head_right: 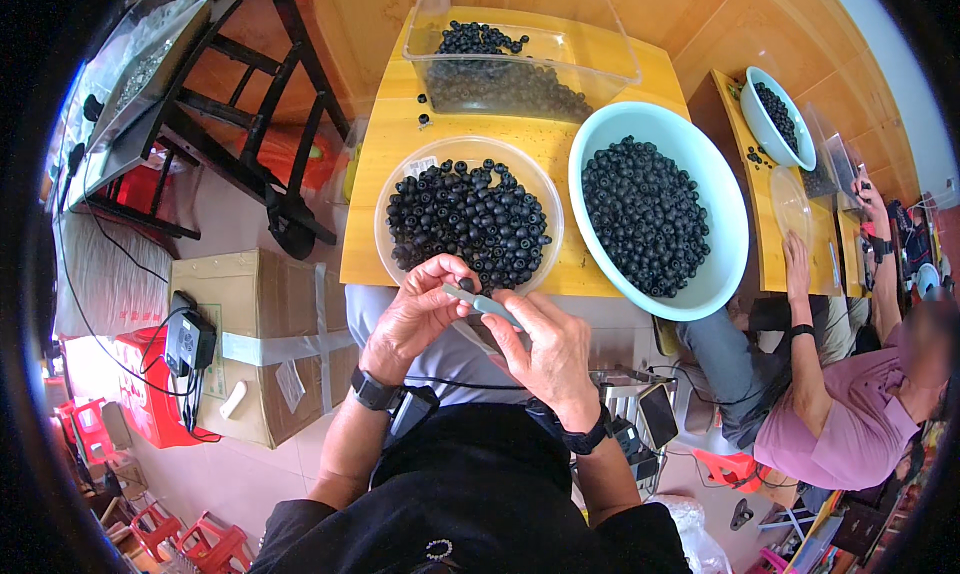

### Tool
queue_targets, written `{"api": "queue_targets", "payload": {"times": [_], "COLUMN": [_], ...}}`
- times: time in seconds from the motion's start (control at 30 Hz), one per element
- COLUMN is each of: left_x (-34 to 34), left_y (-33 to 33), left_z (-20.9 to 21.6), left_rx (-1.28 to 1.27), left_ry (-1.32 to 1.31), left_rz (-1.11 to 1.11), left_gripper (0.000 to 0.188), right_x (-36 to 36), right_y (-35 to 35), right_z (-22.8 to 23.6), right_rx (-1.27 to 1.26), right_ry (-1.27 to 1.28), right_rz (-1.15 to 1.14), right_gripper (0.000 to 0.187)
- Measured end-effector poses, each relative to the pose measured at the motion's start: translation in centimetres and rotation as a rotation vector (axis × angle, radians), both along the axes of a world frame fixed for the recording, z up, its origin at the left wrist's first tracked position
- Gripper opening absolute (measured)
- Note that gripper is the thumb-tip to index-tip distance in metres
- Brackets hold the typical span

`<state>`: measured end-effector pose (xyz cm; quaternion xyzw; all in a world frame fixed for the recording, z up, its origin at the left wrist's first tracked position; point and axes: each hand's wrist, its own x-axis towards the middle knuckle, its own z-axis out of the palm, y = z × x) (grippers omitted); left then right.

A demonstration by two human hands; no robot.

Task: Sorting and inspecting small black plastic parts using a tool at a manufacturing workstation.

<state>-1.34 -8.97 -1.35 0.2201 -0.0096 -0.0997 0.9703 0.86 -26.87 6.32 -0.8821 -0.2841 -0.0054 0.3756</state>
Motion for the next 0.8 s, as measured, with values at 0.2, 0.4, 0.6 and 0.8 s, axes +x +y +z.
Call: {"api": "queue_targets", "payload": {"times": [0.2,0.4,0.6,0.8], "left_x": [-0.11,-0.08,0.00,-0.05], "left_y": [-0.02,-0.04,0.06,0.08], "left_z": [-0.23,-0.27,-0.30,-0.37], "left_rx": [-0.004,-0.006,-0.007,-0.022], "left_ry": [0.003,0.013,0.015,-0.001], "left_rz": [-0.004,-0.003,-0.010,0.000], "left_gripper": [0.022,0.018,0.017,0.015], "right_x": [-0.02,0.10,0.20,0.13], "right_y": [0.10,0.10,0.11,0.17], "right_z": [0.12,0.02,-0.18,-0.61], "right_rx": [-0.014,-0.002,0.002,0.011], "right_ry": [-0.014,-0.022,-0.020,-0.054], "right_rz": [0.004,0.001,-0.001,-0.008], "right_gripper": [0.018,0.017,0.018,0.019]}}
